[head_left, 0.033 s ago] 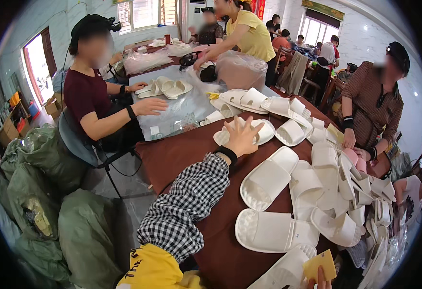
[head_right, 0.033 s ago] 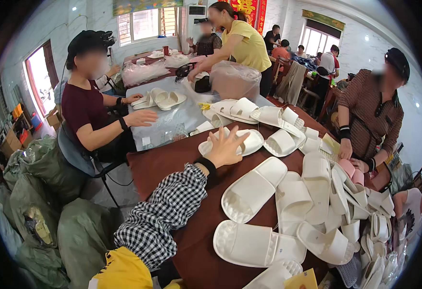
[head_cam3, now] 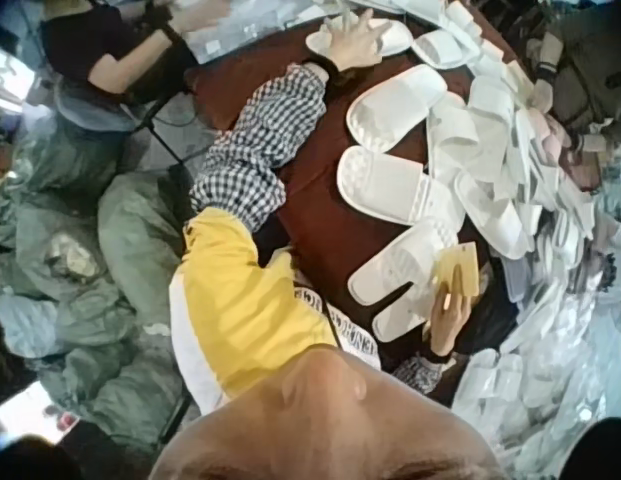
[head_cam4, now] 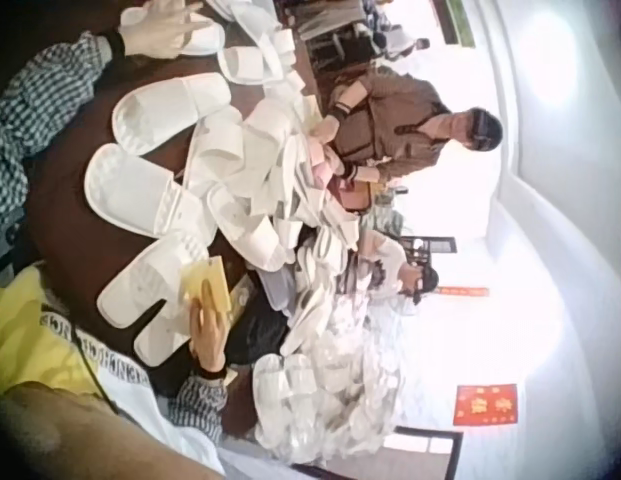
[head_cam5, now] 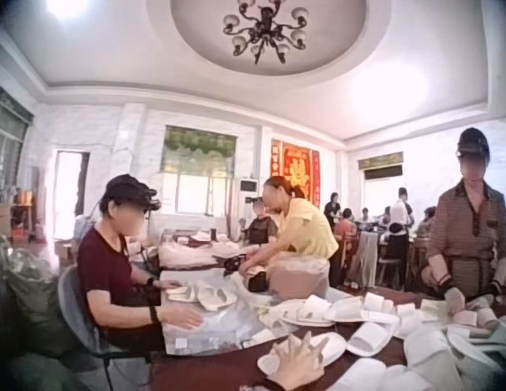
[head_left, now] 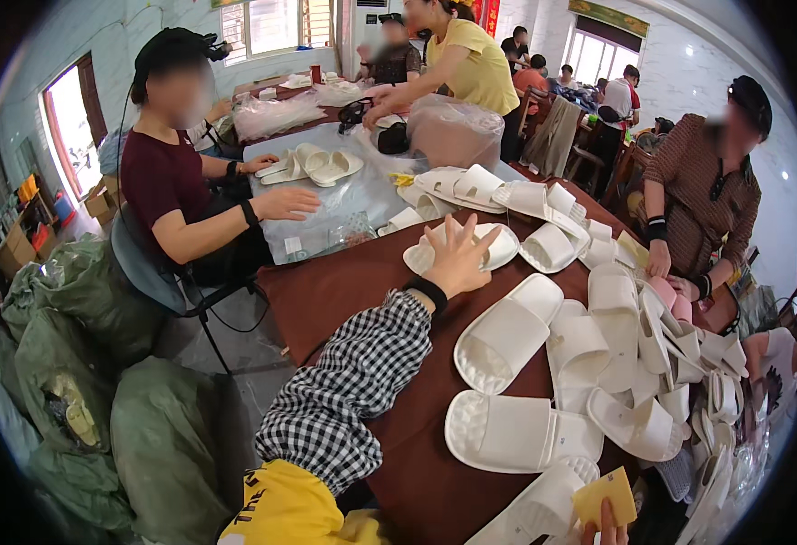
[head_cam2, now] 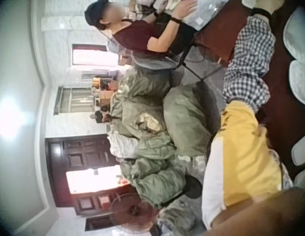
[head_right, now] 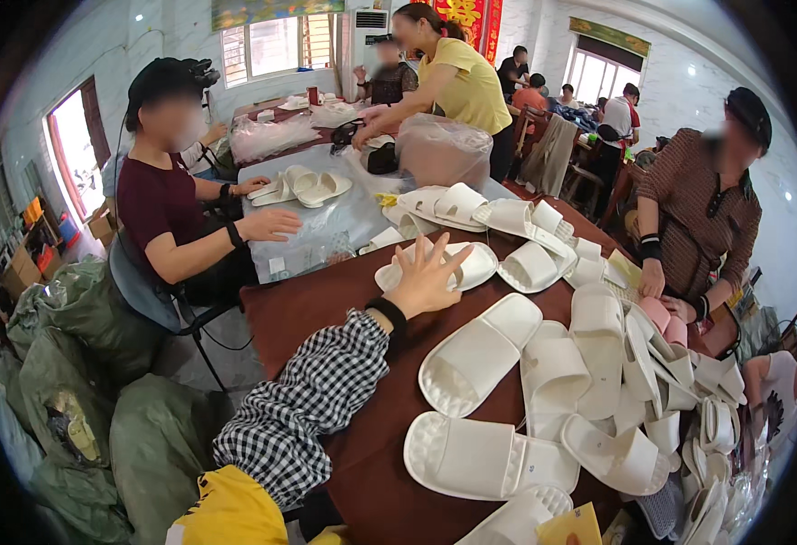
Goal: Packaging white slippers into large plastic bags for distribution.
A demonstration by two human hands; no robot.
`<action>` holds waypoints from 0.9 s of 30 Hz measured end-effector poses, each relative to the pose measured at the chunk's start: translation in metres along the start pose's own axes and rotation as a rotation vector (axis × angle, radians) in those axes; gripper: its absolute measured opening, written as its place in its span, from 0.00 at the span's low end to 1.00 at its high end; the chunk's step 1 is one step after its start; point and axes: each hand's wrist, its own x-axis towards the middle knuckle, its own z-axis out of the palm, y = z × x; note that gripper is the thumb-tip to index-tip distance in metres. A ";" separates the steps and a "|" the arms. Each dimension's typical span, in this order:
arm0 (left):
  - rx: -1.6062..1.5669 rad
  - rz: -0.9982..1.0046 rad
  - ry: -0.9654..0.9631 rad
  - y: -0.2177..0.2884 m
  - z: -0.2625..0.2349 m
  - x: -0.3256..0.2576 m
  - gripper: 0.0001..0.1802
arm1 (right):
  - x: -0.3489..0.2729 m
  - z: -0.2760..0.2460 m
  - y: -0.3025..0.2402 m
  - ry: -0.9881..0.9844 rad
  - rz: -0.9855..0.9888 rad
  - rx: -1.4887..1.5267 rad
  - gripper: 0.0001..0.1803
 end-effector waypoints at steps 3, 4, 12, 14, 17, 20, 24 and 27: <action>-0.095 0.155 0.079 0.032 -0.026 -0.018 0.39 | 0.001 0.001 -0.001 0.033 -0.020 0.000 0.21; -0.182 0.167 0.011 0.049 -0.036 -0.028 0.34 | -0.001 0.001 0.001 0.052 -0.037 -0.005 0.21; -1.134 0.642 -0.192 0.162 -0.090 -0.113 0.32 | -0.009 0.005 0.011 0.358 -0.040 -0.047 0.26; -1.192 0.628 -0.327 0.184 -0.097 -0.128 0.36 | -0.013 0.004 0.018 0.354 0.035 0.113 0.26; -1.351 0.583 -0.578 0.215 -0.095 -0.144 0.42 | -0.013 0.000 0.020 0.415 0.102 0.243 0.26; -1.487 0.514 -0.750 0.227 -0.087 -0.158 0.47 | -0.009 0.004 0.009 0.469 0.110 0.402 0.27; -1.716 0.527 -0.889 0.240 -0.069 -0.167 0.48 | -0.010 -0.003 0.011 0.408 0.085 0.342 0.28; -1.702 0.560 -0.923 0.242 -0.056 -0.166 0.47 | -0.011 -0.001 0.012 0.354 0.054 0.296 0.28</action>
